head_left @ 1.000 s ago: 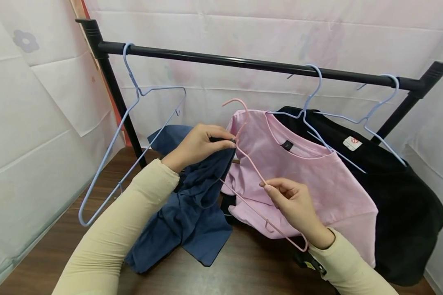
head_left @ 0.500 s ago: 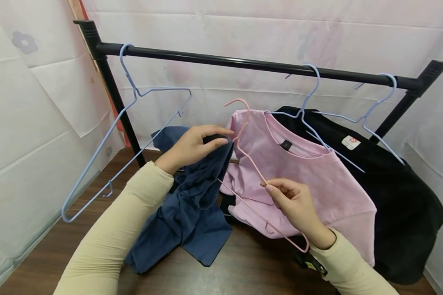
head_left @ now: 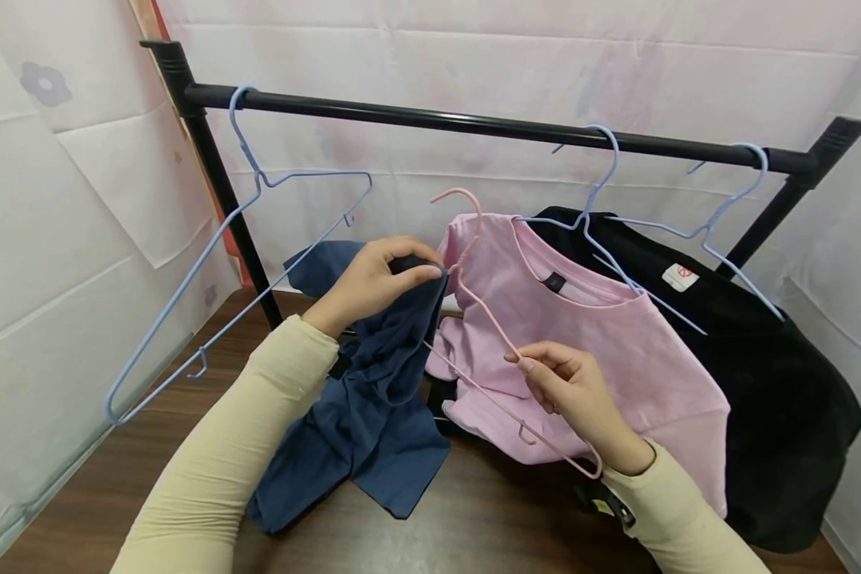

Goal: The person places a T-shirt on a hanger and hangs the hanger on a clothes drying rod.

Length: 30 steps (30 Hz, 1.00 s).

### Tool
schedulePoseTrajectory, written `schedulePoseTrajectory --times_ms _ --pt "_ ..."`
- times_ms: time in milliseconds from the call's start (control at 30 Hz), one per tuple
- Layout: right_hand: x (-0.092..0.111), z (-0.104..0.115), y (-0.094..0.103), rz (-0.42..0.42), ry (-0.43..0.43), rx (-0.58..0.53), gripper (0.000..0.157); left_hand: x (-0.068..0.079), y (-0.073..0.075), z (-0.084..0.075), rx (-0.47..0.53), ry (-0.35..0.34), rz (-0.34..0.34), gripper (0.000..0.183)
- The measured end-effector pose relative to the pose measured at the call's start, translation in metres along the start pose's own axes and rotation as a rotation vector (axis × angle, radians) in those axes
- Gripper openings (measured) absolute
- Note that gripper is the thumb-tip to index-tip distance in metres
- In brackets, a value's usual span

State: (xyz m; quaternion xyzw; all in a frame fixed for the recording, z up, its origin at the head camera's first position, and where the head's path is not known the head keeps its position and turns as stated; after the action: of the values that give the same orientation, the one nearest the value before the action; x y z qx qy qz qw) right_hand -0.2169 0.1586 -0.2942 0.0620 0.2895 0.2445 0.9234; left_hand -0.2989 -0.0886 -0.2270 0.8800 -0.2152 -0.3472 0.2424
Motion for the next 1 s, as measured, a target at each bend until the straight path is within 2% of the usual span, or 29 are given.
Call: schedulePoseTrajectory --times_ms 167,233,300,433,533,633,700,833,900,1000 --pt "0.003 -0.008 0.007 0.169 0.011 -0.068 0.026 0.002 0.001 0.001 0.038 0.002 -0.005 0.015" --pt "0.004 -0.012 0.012 0.208 -0.011 -0.083 0.032 0.004 0.002 0.002 0.053 0.004 -0.012 0.016" --pt "0.005 -0.017 0.015 0.207 -0.028 -0.107 0.035 0.005 0.004 0.001 0.065 -0.007 -0.023 0.015" --pt "0.007 -0.03 0.017 0.132 -0.088 -0.131 0.033 0.005 0.01 -0.001 0.075 -0.03 -0.054 0.014" --pt "0.008 -0.038 0.011 0.077 -0.158 -0.034 0.027 0.004 0.013 -0.003 0.084 -0.033 -0.073 0.014" --pt "0.008 -0.045 0.001 0.09 -0.181 0.082 0.022 0.003 0.016 -0.004 0.104 -0.025 -0.096 0.014" --pt "0.007 -0.049 -0.009 0.125 -0.14 0.138 0.02 0.002 0.017 -0.004 0.115 -0.017 -0.111 0.013" --pt "0.005 -0.057 -0.031 0.186 0.014 0.275 0.017 0.001 0.02 -0.004 0.111 -0.011 -0.138 0.014" --pt "0.002 -0.058 -0.043 0.203 0.058 0.357 0.02 0.001 0.02 -0.005 0.105 -0.012 -0.147 0.014" --pt "-0.007 -0.057 -0.059 0.227 0.078 0.465 0.024 0.001 0.021 -0.006 0.103 -0.017 -0.161 0.014"
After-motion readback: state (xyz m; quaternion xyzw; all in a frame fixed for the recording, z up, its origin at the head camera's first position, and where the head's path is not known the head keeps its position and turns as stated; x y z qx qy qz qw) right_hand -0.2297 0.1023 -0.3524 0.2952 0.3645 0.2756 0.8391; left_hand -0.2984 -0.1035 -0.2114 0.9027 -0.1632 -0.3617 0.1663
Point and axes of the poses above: each hand's wrist, its own x-axis away from the middle knuckle, its own y-axis out of the back of the hand, z = x × y, the point moved 5 cm from there along -x, towards the middle knuckle, and after that the axes turned 8 degrees about z, right-handed, at the moved point
